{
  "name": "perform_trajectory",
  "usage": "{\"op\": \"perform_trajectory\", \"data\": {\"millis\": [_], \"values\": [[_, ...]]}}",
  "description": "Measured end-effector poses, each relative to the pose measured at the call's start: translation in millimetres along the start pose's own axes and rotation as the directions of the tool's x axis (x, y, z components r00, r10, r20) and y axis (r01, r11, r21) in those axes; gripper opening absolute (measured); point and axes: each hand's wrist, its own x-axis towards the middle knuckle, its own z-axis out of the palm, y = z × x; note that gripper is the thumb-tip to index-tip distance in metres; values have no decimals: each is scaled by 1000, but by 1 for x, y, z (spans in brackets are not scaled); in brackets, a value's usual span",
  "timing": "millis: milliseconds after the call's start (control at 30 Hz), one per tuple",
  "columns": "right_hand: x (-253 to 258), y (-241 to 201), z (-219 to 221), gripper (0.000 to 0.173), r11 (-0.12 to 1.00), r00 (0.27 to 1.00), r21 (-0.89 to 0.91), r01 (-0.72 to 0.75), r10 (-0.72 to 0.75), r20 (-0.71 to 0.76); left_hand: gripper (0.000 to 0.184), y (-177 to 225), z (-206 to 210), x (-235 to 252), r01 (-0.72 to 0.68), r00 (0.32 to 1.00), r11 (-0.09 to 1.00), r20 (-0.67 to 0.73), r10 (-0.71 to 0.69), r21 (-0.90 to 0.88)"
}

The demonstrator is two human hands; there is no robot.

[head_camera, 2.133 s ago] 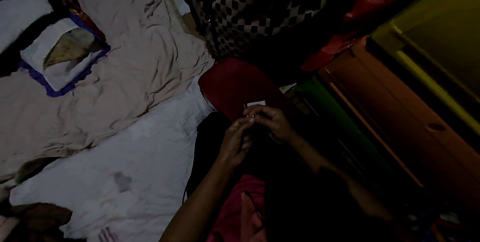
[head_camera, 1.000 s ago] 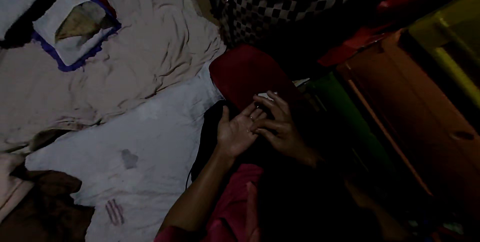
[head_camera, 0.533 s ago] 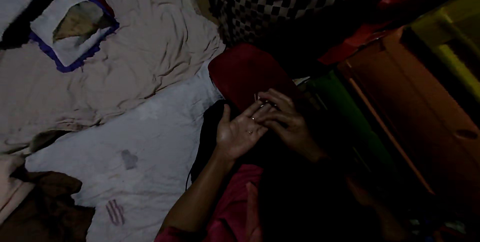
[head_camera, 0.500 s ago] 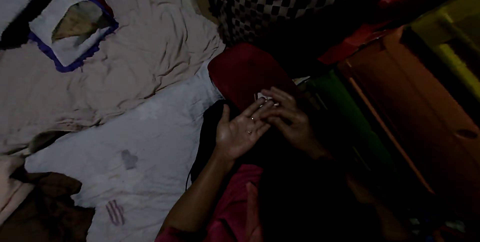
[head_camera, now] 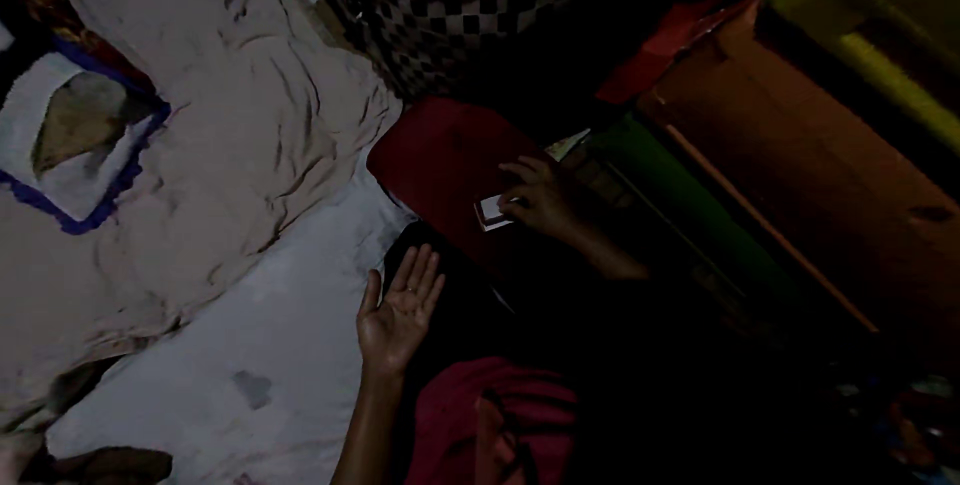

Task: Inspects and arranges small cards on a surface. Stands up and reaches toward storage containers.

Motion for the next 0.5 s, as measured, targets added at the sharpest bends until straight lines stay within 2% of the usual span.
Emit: {"op": "perform_trajectory", "data": {"millis": [233, 367, 500], "values": [[24, 7, 32, 15, 965, 994, -249, 82, -60, 94, 79, -8, 6, 15, 46, 998, 999, -42, -47, -21], [27, 11, 40, 26, 912, 984, -369, 179, -172, 51, 77, -12, 8, 22, 69, 994, 998, -81, -69, -12], [25, 15, 43, 22, 897, 977, -397, 195, -215, -6, 76, -16, 7, 26, 97, 993, 995, -63, -98, -16]]}}
